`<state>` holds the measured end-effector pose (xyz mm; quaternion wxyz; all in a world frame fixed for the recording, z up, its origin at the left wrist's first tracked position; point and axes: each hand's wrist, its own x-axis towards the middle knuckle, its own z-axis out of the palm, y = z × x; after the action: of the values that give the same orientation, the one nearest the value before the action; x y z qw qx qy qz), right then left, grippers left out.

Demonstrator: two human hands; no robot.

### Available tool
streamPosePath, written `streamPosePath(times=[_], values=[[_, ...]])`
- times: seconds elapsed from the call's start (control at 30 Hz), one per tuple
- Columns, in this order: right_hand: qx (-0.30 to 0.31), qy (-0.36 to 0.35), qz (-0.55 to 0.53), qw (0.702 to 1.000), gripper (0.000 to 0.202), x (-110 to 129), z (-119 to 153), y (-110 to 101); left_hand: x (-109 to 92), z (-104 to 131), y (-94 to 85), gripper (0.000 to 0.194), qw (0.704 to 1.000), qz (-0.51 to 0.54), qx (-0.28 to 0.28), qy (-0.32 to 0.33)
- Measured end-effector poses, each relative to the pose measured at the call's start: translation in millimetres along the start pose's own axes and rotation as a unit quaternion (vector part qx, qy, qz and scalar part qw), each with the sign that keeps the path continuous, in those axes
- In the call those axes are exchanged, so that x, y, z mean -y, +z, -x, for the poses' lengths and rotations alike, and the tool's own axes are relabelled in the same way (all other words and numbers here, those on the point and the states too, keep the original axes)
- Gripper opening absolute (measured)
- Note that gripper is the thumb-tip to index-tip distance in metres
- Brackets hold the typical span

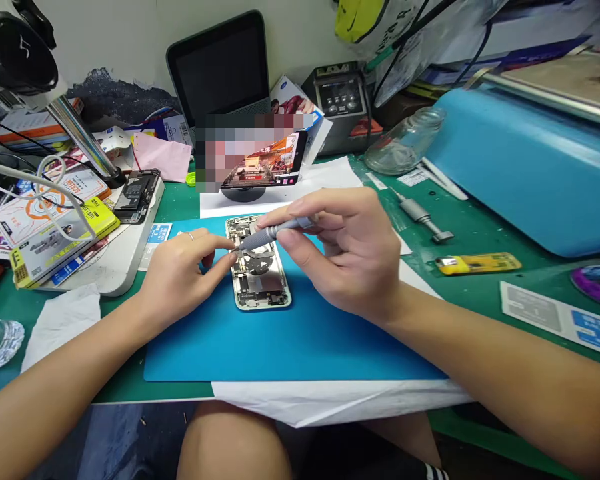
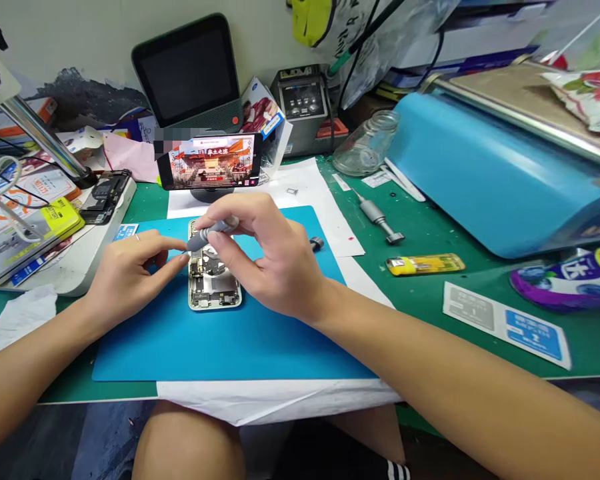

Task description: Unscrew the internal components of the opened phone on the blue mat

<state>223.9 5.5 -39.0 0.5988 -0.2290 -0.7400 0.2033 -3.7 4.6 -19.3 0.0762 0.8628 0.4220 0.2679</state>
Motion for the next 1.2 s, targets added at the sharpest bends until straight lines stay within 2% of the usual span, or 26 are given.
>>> streamPosePath(times=[0.23, 0.43, 1.0, 1.2], values=[[-0.008, -0.022, 0.002, 1.000, 0.040, -2.1, 0.6, 0.0, 2.0, -0.5, 1.6, 0.009, 1.000, -0.007, -0.008, 0.018], [-0.015, -0.008, 0.025, 1.000, 0.034, 0.7, 0.1, -1.3, 2.1, -0.1, 2.9, 0.007, 1.000, -0.005, -0.013, 0.015], [-0.020, -0.011, 0.014, 1.000, 0.038, 2.2, -0.3, -1.5, 1.6, -0.4, 2.6, 0.006, 1.000, -0.003, -0.009, 0.019], [0.004, -0.021, 0.026, 0.999, 0.041, 0.4, 2.3, -3.0, 2.9, 0.7, 3.8, 0.006, 1.000, -0.006, 0.000, 0.023]])
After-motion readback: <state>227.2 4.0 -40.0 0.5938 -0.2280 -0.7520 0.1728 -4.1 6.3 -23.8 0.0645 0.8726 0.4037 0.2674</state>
